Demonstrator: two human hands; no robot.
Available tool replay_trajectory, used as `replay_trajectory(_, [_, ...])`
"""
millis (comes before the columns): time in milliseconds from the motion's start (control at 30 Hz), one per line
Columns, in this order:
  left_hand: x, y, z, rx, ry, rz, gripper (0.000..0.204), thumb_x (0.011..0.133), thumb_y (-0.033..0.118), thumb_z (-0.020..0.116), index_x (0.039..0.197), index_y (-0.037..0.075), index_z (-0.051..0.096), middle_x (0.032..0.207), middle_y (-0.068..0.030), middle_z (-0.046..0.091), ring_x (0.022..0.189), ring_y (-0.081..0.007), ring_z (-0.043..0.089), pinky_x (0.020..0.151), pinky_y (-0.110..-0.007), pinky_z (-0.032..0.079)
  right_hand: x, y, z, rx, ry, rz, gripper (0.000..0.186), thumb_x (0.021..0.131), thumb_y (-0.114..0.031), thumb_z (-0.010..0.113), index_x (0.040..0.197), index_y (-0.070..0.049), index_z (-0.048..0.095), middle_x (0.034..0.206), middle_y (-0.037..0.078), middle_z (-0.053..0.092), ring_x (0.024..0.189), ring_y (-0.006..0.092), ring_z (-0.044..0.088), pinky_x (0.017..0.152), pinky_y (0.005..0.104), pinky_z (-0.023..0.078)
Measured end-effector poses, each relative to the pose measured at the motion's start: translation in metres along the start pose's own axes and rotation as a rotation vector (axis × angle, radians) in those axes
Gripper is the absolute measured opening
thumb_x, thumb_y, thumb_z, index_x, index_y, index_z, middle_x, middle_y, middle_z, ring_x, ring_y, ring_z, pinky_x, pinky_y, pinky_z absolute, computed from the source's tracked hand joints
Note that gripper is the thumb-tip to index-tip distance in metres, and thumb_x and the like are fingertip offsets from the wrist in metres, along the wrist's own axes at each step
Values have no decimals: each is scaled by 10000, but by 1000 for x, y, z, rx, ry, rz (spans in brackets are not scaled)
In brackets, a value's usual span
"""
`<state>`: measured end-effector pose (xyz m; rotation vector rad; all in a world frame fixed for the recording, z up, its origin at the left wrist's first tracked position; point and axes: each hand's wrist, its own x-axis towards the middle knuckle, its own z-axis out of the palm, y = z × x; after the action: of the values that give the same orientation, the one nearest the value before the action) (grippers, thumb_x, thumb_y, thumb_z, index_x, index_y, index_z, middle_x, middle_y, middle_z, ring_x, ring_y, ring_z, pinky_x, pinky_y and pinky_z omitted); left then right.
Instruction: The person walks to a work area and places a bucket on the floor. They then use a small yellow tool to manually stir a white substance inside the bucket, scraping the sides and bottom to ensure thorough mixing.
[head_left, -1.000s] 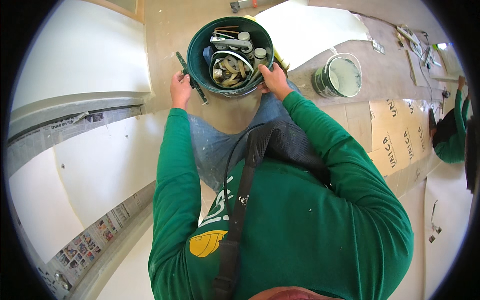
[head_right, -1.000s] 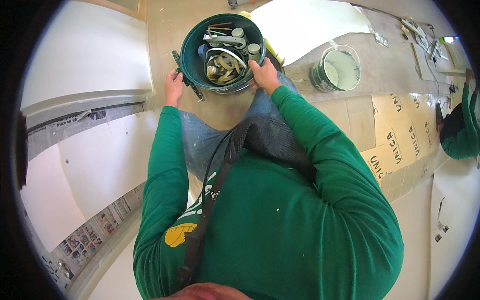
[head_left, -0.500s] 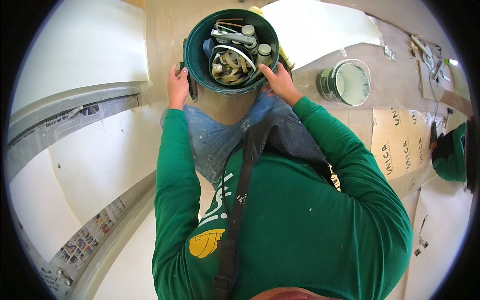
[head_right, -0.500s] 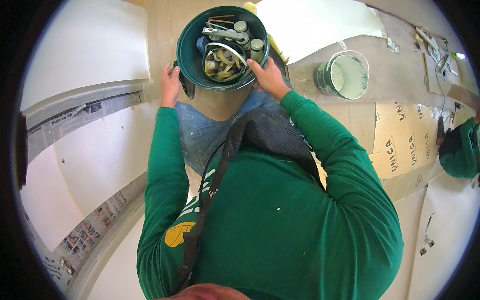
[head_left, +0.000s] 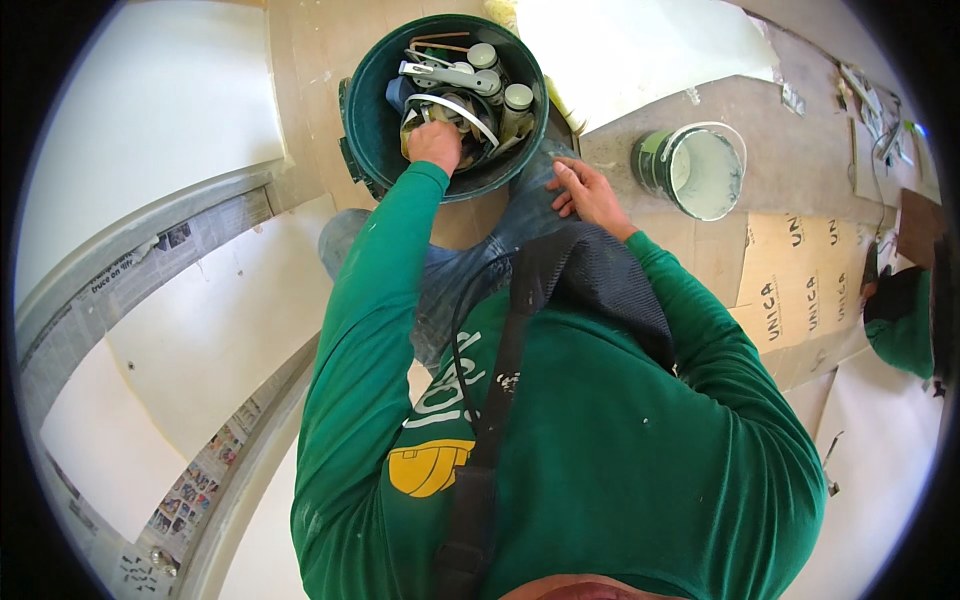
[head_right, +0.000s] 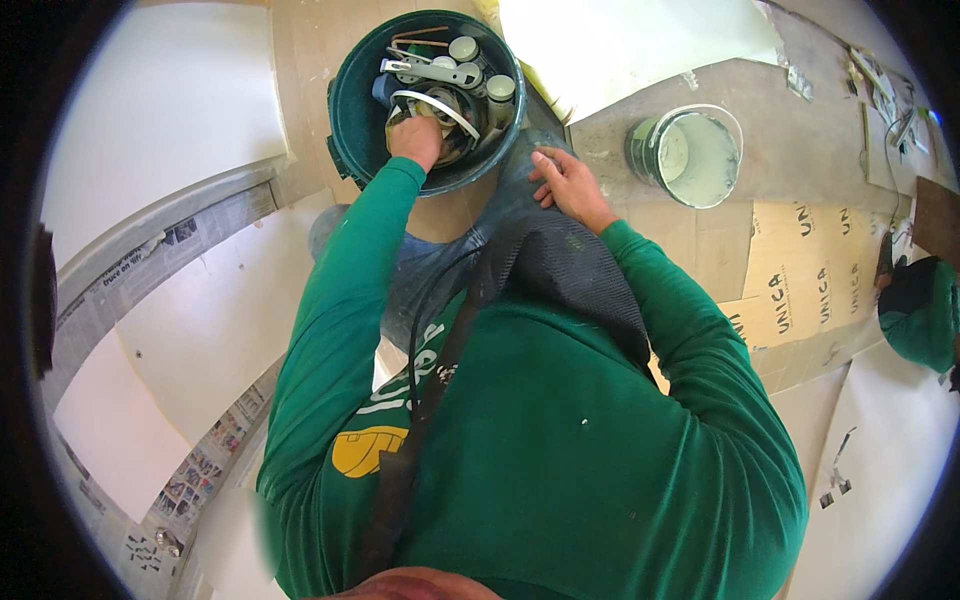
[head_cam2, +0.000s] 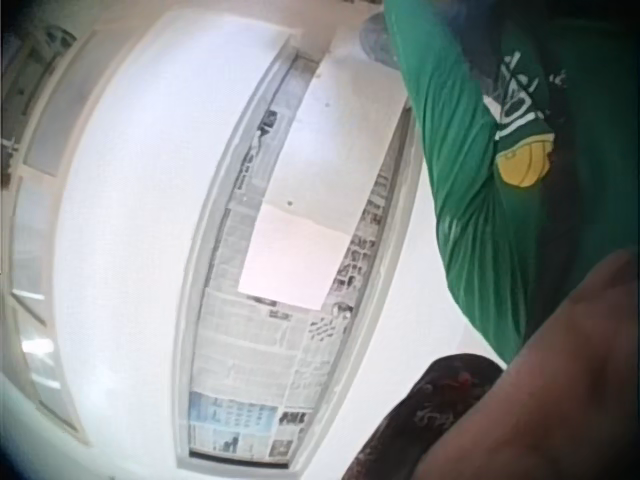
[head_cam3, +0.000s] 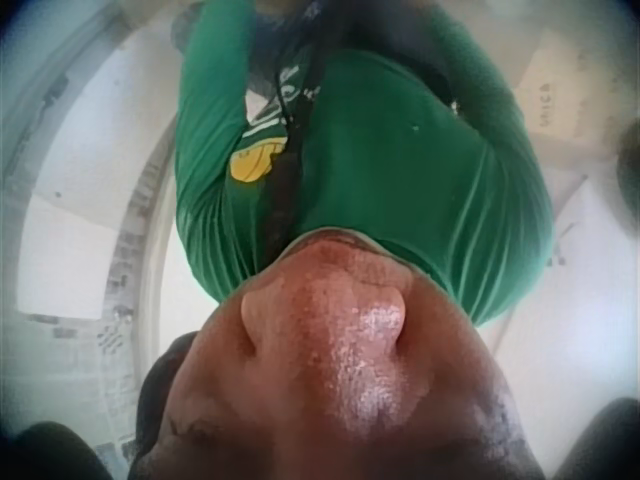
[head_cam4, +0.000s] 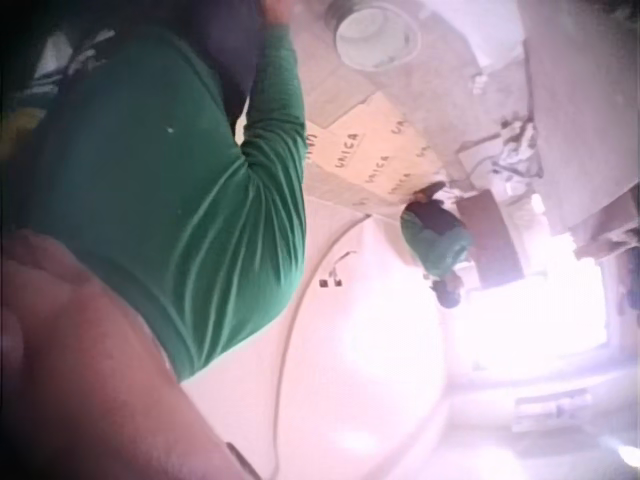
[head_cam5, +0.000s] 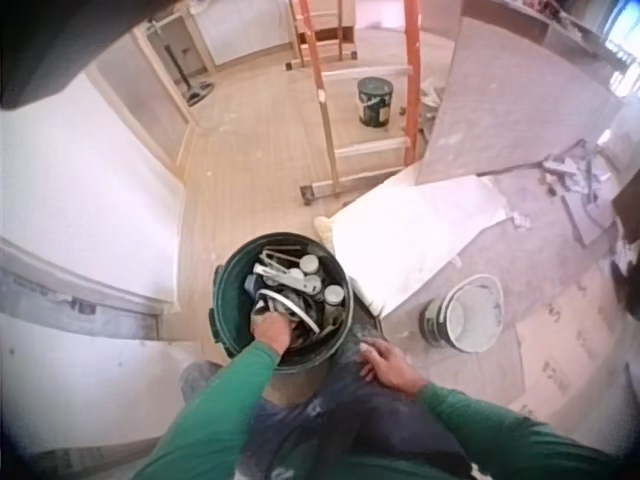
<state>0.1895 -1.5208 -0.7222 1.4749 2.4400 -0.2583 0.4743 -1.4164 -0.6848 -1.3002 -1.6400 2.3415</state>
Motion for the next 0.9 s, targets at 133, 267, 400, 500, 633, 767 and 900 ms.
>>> replay_trajectory(133, [-2, -8, -2, 77, 56, 45, 218, 832, 219, 611, 809, 71, 769, 809, -161, 730, 783, -345, 725, 713, -477, 573, 3, 4, -3, 102, 33, 49, 527, 1028, -374, 548, 1353, 39, 516, 1015, 165, 668, 703, 164, 657, 610, 289, 554])
replay_trajectory(267, [-35, -3, -118, -53, -49, -27, 395, 840, 385, 654, 802, 0, 734, 811, -233, 696, 783, -408, 695, 720, -502, 548, 0, 13, -16, 172, 62, 19, 518, 1026, -369, 554, 1340, 42, 525, 1017, 166, 666, 708, 165, 657, 609, 288, 552])
replay_trajectory(400, [-87, -81, -172, -456, -133, -36, 472, 895, 420, 654, 773, -34, 695, 631, -162, 637, 565, -277, 610, 559, -406, 472, -1, 14, -5, 144, 21, -49, 520, 1012, -388, 576, 1304, 41, 556, 1009, 145, 672, 730, 158, 656, 612, 289, 548])
replay_trajectory(500, [-111, -70, -196, -804, -198, -215, 421, 938, 378, 651, 835, -28, 695, 614, -35, 586, 543, -136, 526, 519, -309, 418, -20, -15, -9, -69, -87, -111, 531, 994, -424, 596, 1262, 35, 592, 1001, 120, 679, 751, 152, 658, 620, 291, 546])
replay_trajectory(633, [-122, 11, -189, -1033, -26, -7, 344, 972, 316, 635, 944, -19, 707, 644, 22, 554, 556, -74, 480, 504, -276, 388, -59, -67, 4, 93, -165, -252, 547, 994, -472, 579, 1261, 5, 591, 1003, 101, 684, 851, 155, 663, 666, 300, 557])
replay_trajectory(767, [-105, 136, -160, -955, -152, 388, 329, 1002, 316, 605, 967, 3, 699, 711, 21, 602, 604, -72, 547, 549, -231, 417, -80, -77, -9, 500, 165, -355, 409, 1040, -344, 529, 1316, -43, 517, 1003, 97, 672, 893, 189, 660, 779, 315, 570])
replay_trajectory(900, [-79, 225, -109, -1007, -416, 512, 458, 965, 426, 634, 1108, -7, 683, 859, -83, 702, 722, -145, 668, 574, -293, 527, -114, -45, -82, 377, 535, -401, 232, 1031, -259, 537, 1159, -66, 547, 823, 36, 619, 700, 122, 607, 624, 281, 523])
